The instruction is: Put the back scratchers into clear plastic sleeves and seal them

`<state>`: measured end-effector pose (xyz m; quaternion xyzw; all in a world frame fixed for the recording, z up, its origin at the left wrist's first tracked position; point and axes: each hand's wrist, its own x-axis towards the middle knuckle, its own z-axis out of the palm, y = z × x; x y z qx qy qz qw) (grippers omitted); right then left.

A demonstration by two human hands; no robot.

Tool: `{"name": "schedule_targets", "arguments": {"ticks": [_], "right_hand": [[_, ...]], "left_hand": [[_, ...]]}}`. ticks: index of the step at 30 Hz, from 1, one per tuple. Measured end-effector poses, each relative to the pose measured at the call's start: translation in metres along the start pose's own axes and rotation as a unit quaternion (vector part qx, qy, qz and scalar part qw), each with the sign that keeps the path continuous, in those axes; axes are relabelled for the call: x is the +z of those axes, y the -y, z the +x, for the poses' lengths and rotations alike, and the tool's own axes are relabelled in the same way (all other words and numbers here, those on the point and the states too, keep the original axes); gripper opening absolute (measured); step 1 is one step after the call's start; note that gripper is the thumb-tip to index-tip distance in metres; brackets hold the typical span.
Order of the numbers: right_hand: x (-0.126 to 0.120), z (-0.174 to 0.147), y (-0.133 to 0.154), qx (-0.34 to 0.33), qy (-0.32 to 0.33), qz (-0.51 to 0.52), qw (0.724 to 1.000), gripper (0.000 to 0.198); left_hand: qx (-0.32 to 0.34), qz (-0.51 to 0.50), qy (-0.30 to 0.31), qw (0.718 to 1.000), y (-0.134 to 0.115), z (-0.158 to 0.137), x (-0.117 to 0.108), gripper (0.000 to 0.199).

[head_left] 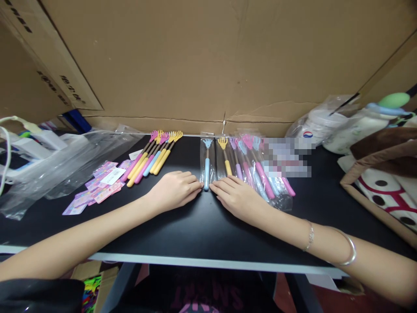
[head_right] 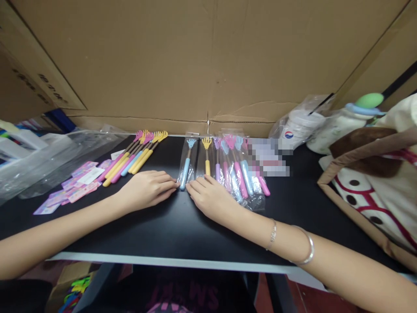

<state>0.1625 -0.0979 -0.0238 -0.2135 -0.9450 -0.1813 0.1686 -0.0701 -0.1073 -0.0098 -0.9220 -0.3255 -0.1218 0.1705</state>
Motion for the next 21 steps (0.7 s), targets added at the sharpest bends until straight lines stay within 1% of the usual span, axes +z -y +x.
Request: {"name": "schedule_targets", "arguments": {"ticks": [21], "right_hand": [[-0.0007, 0.0000, 0.0001, -0.007, -0.004, -0.003, 1.000, 0.029]], "left_hand": [[-0.002, -0.015, 0.004, 1.000, 0.0003, -0.0007, 0.0005, 0.023]]}}
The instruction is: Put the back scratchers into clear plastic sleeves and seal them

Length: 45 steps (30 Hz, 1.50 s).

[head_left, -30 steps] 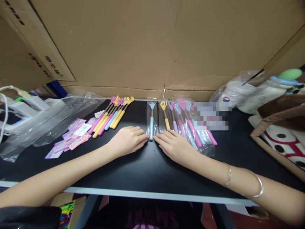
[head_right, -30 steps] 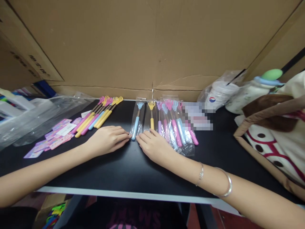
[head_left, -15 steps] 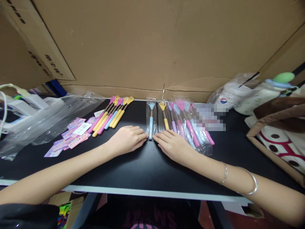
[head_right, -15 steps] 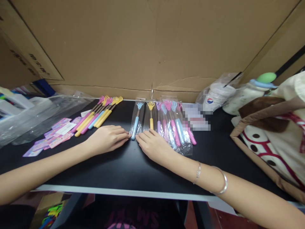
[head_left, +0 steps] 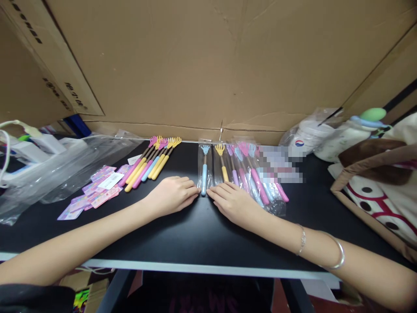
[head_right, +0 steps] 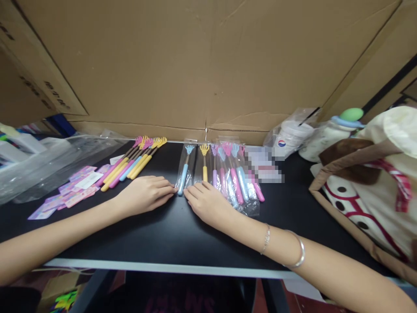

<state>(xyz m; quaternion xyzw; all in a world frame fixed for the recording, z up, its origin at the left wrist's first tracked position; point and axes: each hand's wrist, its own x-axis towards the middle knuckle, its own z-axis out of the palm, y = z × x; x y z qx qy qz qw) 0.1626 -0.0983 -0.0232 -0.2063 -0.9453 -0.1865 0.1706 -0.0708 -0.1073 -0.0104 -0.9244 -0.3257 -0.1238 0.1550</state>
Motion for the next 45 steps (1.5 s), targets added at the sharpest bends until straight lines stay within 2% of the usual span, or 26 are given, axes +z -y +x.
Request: {"name": "schedule_targets", "arguments": {"ticks": [24, 33, 37, 45], "right_hand": [[-0.001, -0.001, 0.000, 0.009, -0.020, 0.005, 1.000, 0.025], [-0.010, 0.000, -0.006, 0.050, 0.008, 0.115, 0.992, 0.023], [-0.011, 0.000, -0.009, 0.047, 0.018, 0.121, 0.991, 0.022], [-0.006, -0.004, -0.006, 0.029, -0.026, 0.083, 0.996, 0.028]], "left_hand": [[-0.009, -0.015, -0.017, 1.000, -0.001, 0.002, 0.001, 0.023], [-0.050, -0.077, -0.039, 0.995, 0.001, 0.002, 0.000, 0.021], [-0.050, -0.096, -0.045, 0.993, 0.004, 0.002, 0.001, 0.019], [-0.052, -0.093, -0.064, 0.992, 0.004, 0.002, 0.008, 0.015]]}}
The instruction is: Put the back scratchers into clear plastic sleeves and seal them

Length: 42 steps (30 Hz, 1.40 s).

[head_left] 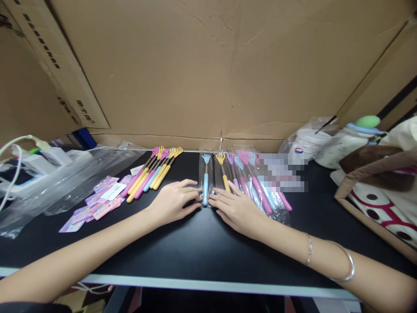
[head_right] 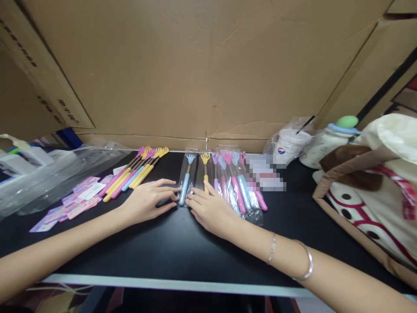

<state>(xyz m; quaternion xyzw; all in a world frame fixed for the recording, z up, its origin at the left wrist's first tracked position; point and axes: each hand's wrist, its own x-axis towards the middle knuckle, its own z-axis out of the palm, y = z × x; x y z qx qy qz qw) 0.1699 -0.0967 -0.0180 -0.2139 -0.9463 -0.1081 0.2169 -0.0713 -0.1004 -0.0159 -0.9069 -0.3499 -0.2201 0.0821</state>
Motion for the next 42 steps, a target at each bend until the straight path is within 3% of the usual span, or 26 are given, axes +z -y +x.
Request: {"name": "schedule_targets", "arguments": {"ticks": [7, 21, 30, 38, 42], "right_hand": [[-0.002, 0.002, -0.002, -0.008, 0.006, -0.006, 1.000, 0.028], [0.000, 0.002, 0.008, -0.050, -0.002, -0.154, 0.987, 0.029], [0.003, 0.001, 0.005, -0.046, -0.009, -0.098, 0.994, 0.027], [0.003, 0.001, 0.005, 0.030, 0.028, 0.017, 0.999, 0.028], [-0.001, 0.003, 0.011, 0.050, 0.034, 0.075, 0.995, 0.035]], "left_hand": [[-0.004, 0.033, -0.003, 0.999, 0.000, 0.001, -0.002, 0.019], [0.052, 0.057, -0.038, 0.996, 0.002, -0.001, 0.003, 0.016], [0.061, 0.058, -0.044, 0.996, 0.003, 0.001, 0.001, 0.018], [0.012, 0.095, -0.031, 0.995, 0.004, 0.002, -0.001, 0.022], [0.017, 0.065, -0.060, 0.996, 0.000, 0.003, -0.003, 0.020]]}}
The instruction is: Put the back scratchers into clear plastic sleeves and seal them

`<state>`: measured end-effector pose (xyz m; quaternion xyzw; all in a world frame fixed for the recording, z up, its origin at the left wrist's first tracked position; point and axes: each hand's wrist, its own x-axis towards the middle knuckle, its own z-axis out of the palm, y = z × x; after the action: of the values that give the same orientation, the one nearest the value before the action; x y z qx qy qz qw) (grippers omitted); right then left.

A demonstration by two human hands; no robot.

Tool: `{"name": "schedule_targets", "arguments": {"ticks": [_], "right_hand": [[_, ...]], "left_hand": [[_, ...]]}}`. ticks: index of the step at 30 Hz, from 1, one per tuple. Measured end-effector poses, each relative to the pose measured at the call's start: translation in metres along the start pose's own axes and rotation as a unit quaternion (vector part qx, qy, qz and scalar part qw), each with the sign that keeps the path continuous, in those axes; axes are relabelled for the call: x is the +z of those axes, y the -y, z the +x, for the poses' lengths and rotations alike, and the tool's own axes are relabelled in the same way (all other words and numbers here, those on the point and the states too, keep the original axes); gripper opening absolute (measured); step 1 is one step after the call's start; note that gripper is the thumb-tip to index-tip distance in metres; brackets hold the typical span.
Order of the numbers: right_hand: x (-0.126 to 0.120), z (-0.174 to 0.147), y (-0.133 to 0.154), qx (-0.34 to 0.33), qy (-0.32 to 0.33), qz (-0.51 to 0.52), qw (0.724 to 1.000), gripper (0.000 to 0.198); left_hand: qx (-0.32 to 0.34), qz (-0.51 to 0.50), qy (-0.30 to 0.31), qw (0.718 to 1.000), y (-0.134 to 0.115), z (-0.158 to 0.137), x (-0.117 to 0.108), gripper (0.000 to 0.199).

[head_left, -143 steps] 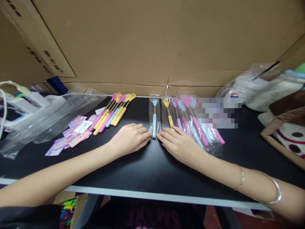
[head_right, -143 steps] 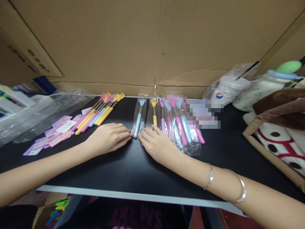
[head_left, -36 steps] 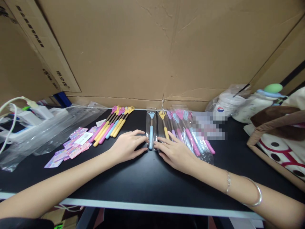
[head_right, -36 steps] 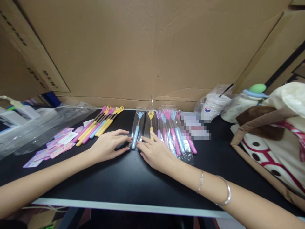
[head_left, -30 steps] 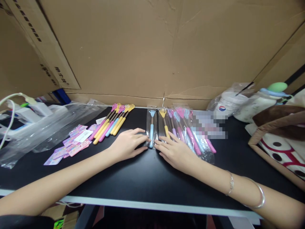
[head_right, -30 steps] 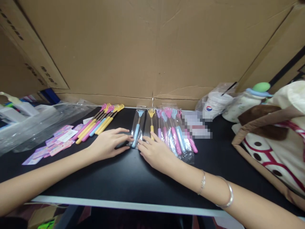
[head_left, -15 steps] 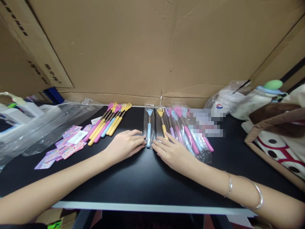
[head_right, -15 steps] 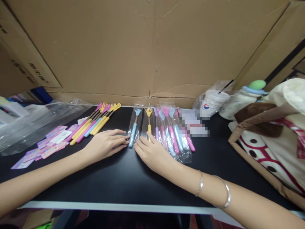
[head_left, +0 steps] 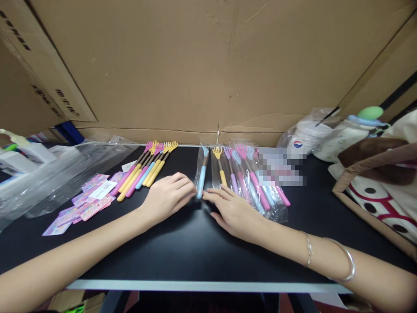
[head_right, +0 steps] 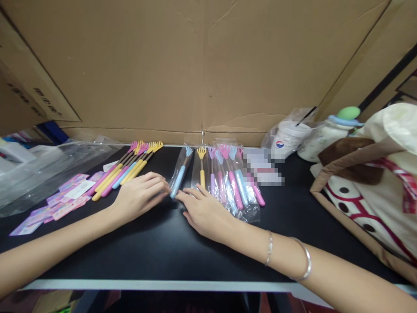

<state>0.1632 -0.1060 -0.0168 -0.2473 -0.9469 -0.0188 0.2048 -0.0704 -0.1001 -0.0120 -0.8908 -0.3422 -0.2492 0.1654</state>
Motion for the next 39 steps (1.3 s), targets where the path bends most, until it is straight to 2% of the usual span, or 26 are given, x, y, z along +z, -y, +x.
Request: {"name": "schedule_targets", "arguments": {"ticks": [8, 15, 20, 24, 29, 35, 39], "right_hand": [[-0.004, 0.000, 0.004, 0.035, 0.032, 0.111, 0.993, 0.041], [0.003, -0.002, 0.005, 0.021, 0.004, 0.097, 0.995, 0.040], [0.007, -0.001, 0.004, -0.044, -0.035, 0.020, 0.998, 0.034], [0.004, 0.001, 0.001, -0.062, -0.092, -0.014, 0.994, 0.030], [-0.006, 0.005, 0.003, -0.091, -0.139, -0.029, 0.986, 0.020], [-0.010, 0.005, 0.010, -0.109, -0.148, -0.068, 0.981, 0.015], [-0.009, 0.004, 0.009, -0.111, -0.125, -0.080, 0.983, 0.025]], "left_hand": [[-0.016, -0.081, 0.000, 0.997, -0.010, -0.002, 0.000, 0.015], [-0.009, -0.075, -0.008, 0.997, -0.015, -0.002, 0.002, 0.011], [0.031, -0.032, -0.056, 0.997, -0.016, 0.000, 0.002, 0.010], [0.066, -0.030, -0.086, 0.994, -0.013, 0.002, -0.003, 0.009], [0.156, 0.004, -0.120, 0.980, -0.014, 0.003, -0.009, 0.005], [0.247, 0.019, -0.145, 0.958, -0.024, 0.007, -0.013, 0.009], [0.247, -0.001, -0.144, 0.958, -0.024, 0.007, -0.012, 0.010]]}}
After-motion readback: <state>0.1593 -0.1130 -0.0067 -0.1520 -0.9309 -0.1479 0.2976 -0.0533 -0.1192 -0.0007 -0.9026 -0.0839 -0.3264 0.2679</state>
